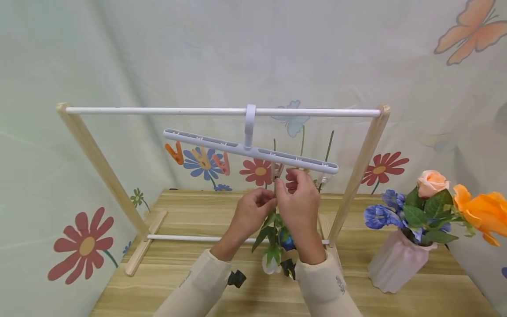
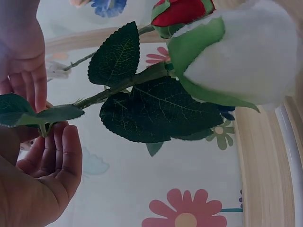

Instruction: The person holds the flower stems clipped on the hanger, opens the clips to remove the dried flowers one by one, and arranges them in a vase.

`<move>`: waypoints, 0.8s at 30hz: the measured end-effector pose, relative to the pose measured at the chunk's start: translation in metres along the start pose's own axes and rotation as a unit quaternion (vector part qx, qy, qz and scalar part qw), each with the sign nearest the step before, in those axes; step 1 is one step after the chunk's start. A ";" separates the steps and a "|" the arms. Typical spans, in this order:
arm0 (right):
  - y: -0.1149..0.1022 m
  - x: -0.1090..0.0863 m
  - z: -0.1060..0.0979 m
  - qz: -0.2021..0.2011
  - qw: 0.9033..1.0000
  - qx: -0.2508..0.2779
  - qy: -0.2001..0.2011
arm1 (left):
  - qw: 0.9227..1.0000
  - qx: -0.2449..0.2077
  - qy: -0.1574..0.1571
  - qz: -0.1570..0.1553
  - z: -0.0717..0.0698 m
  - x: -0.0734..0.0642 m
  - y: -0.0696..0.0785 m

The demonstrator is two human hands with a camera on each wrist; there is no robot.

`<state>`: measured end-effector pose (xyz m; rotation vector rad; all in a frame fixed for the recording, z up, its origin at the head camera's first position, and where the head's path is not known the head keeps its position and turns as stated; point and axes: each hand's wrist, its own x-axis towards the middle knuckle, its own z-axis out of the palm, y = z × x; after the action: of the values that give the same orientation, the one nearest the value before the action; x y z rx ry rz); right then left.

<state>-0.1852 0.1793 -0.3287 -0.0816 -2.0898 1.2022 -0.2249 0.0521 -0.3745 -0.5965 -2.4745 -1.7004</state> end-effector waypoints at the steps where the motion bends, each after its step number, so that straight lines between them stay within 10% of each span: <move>1: 0.000 0.000 0.002 0.001 1.000 0.002 0.003 | 1.000 0.001 -0.002 -0.001 0.000 0.000 0.000; 24: -0.004 0.006 0.026 0.006 0.998 -0.003 0.057 | 0.999 0.024 -0.002 0.033 0.001 -0.004 0.004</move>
<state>-0.2040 0.1605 -0.3308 -0.1632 -1.9973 1.1707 -0.2194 0.0537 -0.3723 -0.6696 -2.4620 -1.6132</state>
